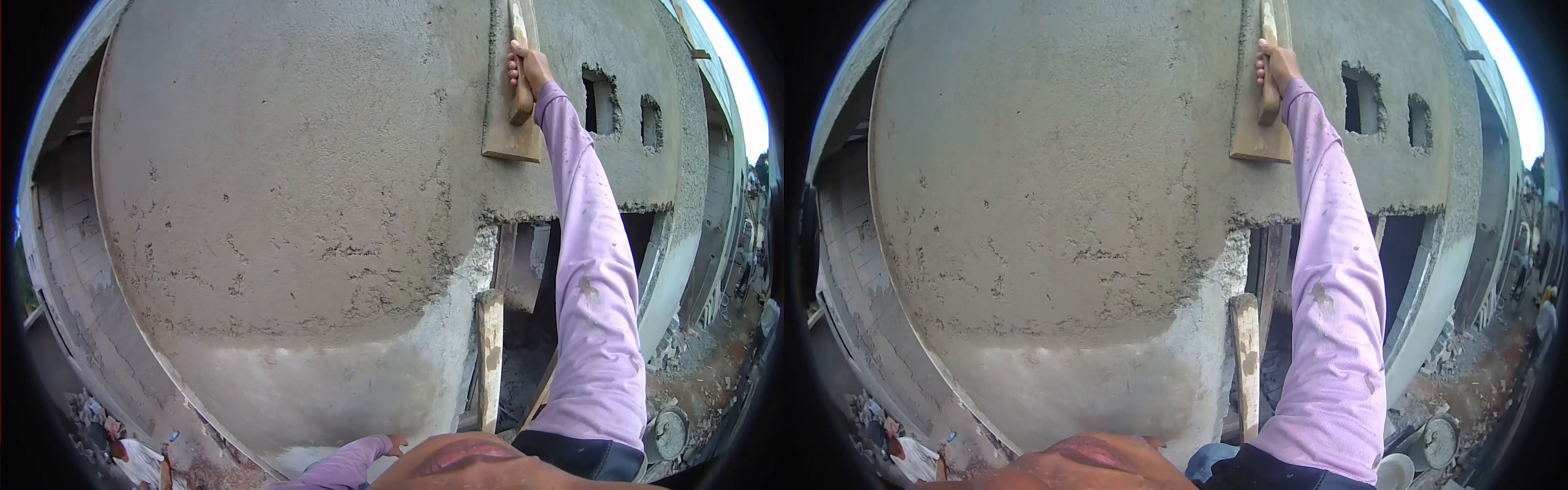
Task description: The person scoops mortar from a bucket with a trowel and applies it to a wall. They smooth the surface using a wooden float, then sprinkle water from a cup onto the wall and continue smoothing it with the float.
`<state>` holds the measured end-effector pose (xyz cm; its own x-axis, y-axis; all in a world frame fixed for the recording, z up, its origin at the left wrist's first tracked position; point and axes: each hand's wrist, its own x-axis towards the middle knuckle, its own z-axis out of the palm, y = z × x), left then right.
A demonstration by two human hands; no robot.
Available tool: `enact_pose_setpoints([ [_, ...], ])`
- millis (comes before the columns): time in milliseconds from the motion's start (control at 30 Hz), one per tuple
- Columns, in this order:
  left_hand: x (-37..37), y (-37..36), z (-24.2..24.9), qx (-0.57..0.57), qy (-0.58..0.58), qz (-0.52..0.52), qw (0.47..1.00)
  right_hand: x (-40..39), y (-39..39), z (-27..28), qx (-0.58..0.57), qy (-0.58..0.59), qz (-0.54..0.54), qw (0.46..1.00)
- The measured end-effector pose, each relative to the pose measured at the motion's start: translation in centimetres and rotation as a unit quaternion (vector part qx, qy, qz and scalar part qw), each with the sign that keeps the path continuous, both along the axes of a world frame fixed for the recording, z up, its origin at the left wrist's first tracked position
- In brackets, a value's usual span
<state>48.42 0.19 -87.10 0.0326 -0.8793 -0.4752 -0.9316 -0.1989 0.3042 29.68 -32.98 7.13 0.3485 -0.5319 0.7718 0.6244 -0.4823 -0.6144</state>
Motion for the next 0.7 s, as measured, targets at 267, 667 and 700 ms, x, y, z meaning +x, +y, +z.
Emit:
enact_pose_setpoints([
  [267,-4.9,-2.3,10.3,0.035,0.104,0.062,0.992,1.3,5.2,4.8,-0.027,0.127,0.073,0.989],
  [667,-6.2,-3.1,9.7,0.043,0.012,-0.013,0.999,-1.4,3.5,-21.3,-0.271,0.308,-0.089,0.908],
  [700,-6.7,-3.1,9.8,0.048,0.017,-0.016,0.999,-1.8,3.2,-21.9,-0.269,0.321,-0.088,0.904],
])
